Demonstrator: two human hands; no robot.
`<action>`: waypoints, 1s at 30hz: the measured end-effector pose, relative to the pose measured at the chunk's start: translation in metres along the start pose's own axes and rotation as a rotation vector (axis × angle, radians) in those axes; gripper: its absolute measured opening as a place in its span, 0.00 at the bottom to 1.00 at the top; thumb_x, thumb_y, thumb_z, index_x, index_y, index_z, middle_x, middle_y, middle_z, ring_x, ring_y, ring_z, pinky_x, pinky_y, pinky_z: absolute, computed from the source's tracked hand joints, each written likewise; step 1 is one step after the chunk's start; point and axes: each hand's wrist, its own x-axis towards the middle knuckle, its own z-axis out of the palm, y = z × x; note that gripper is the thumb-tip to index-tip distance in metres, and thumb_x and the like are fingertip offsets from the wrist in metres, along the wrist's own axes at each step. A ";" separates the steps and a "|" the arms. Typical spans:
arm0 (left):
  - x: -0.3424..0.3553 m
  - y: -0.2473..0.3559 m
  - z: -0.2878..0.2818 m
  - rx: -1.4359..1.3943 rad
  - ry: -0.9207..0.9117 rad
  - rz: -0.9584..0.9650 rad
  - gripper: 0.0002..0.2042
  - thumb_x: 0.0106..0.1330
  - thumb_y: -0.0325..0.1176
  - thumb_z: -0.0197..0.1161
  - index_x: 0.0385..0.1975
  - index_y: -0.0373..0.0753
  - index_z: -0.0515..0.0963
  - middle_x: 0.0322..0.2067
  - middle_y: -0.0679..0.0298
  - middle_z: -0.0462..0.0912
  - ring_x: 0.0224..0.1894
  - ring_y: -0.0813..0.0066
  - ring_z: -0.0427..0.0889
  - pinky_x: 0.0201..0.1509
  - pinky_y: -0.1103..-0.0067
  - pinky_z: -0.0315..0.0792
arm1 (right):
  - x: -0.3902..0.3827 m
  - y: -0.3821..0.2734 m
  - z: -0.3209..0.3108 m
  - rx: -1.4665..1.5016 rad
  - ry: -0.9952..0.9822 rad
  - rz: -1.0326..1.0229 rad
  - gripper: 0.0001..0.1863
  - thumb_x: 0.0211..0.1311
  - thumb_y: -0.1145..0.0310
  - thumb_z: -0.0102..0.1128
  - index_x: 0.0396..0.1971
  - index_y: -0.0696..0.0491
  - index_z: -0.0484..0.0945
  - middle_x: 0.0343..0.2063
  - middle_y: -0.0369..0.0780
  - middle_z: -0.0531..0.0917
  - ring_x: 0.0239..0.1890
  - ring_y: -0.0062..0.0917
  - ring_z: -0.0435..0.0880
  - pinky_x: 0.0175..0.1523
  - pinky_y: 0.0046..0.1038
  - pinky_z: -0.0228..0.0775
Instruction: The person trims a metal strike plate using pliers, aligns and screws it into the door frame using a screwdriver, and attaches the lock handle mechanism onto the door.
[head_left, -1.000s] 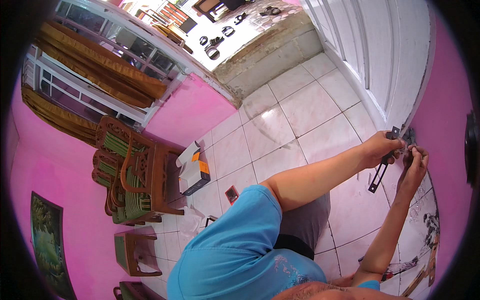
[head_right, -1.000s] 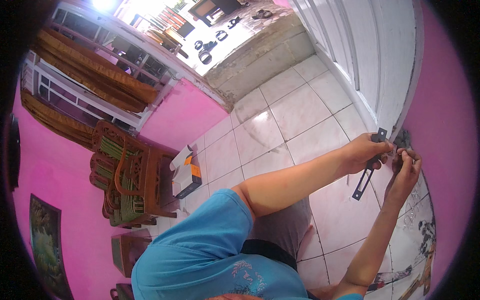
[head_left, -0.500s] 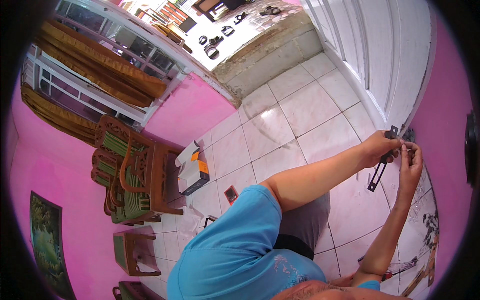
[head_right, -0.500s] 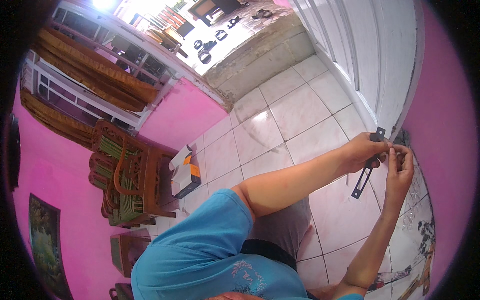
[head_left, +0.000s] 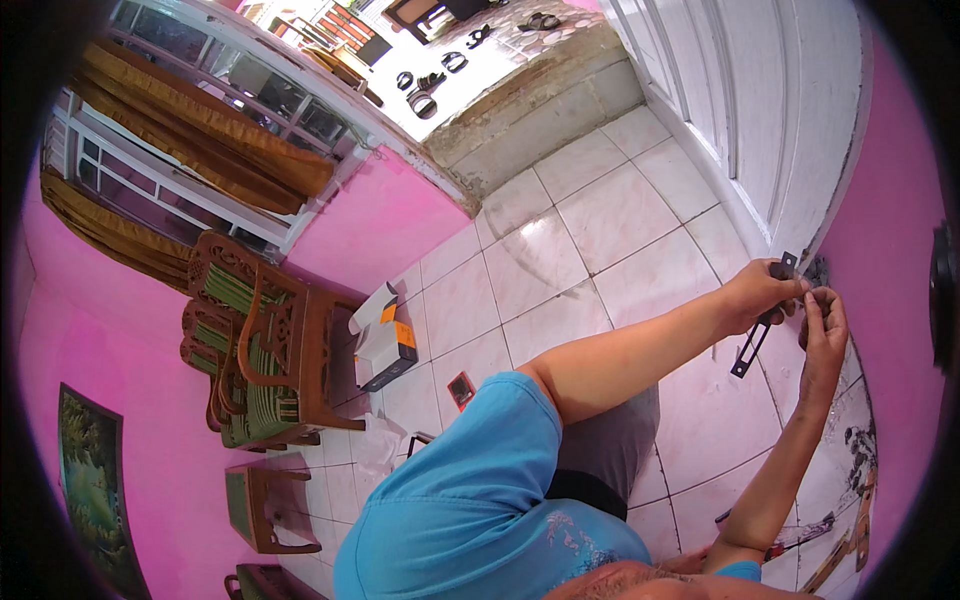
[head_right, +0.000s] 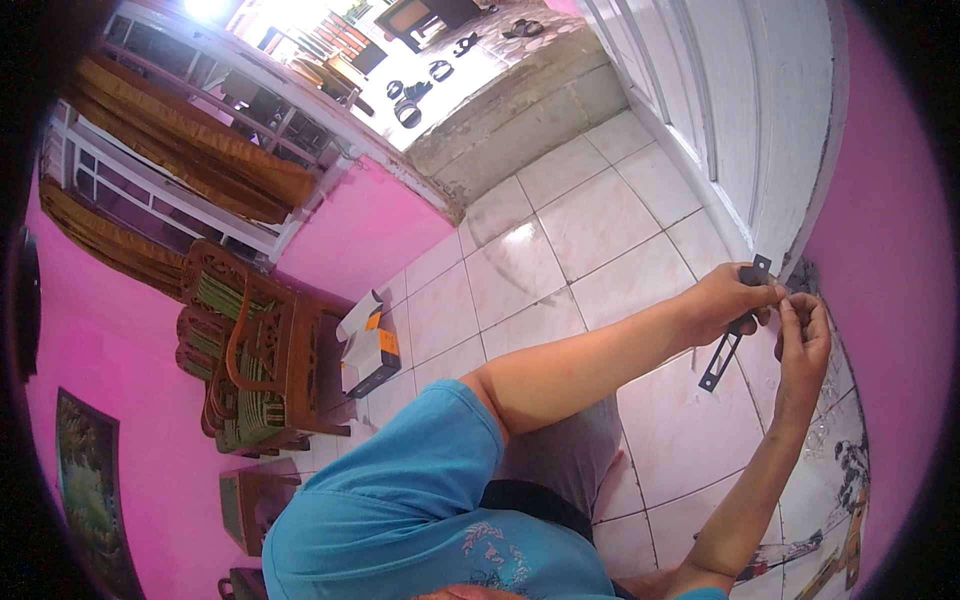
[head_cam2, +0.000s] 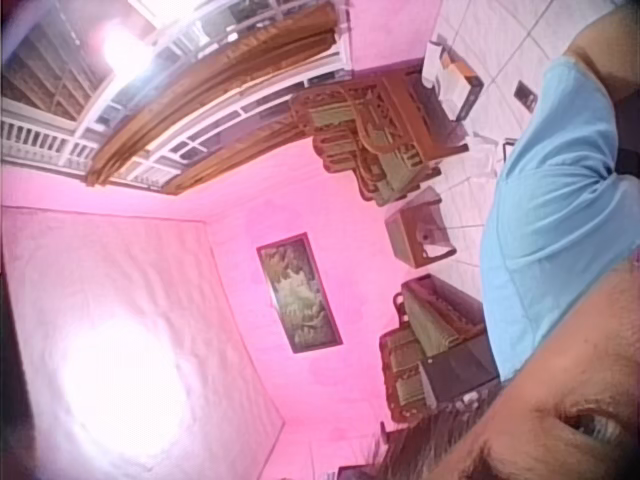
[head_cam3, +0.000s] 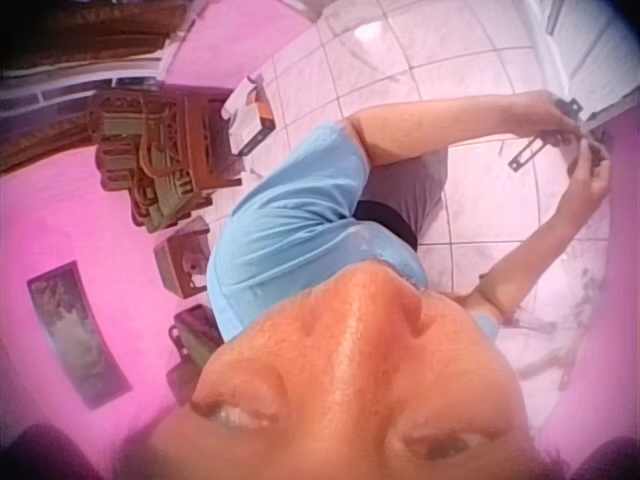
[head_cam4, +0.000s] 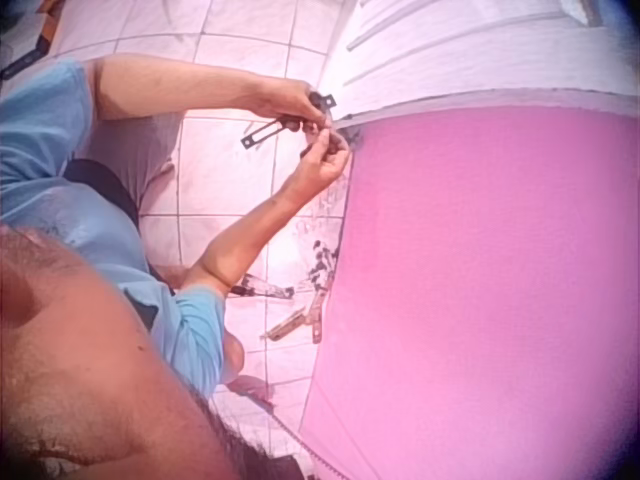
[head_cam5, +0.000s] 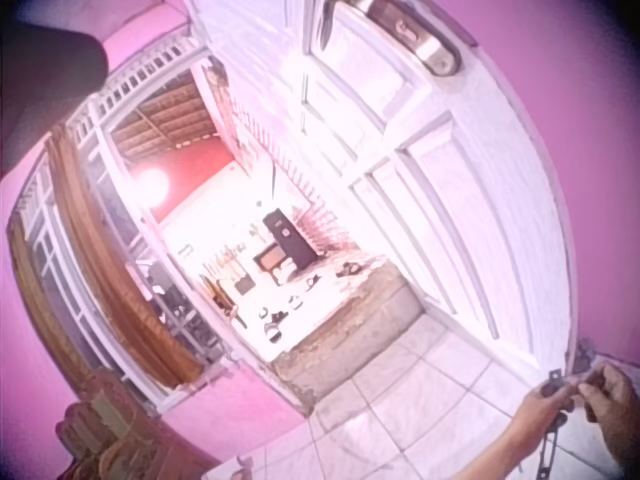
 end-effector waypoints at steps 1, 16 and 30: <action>-0.001 0.001 0.001 -0.001 -0.001 -0.001 0.08 0.65 0.33 0.66 0.34 0.36 0.77 0.26 0.66 0.76 0.26 0.79 0.75 0.23 0.82 0.66 | 0.001 0.002 -0.001 -0.001 0.001 0.000 0.03 0.69 0.68 0.54 0.37 0.51 0.75 0.21 0.24 0.66 0.19 0.05 0.54 0.24 0.14 0.42; -0.007 0.011 0.003 0.074 0.013 0.005 0.08 0.63 0.33 0.66 0.34 0.37 0.76 0.25 0.67 0.76 0.26 0.80 0.74 0.25 0.83 0.65 | 0.004 -0.001 -0.007 0.040 -0.102 0.052 0.05 0.68 0.69 0.54 0.38 0.54 0.75 0.18 0.23 0.64 0.18 0.05 0.55 0.22 0.15 0.42; 0.000 0.002 -0.001 0.042 -0.036 0.001 0.08 0.64 0.34 0.67 0.35 0.38 0.77 0.29 0.67 0.78 0.29 0.80 0.76 0.26 0.83 0.66 | 0.006 0.000 0.010 0.431 0.104 0.203 0.09 0.67 0.65 0.46 0.35 0.54 0.73 0.19 0.27 0.65 0.17 0.09 0.57 0.22 0.17 0.45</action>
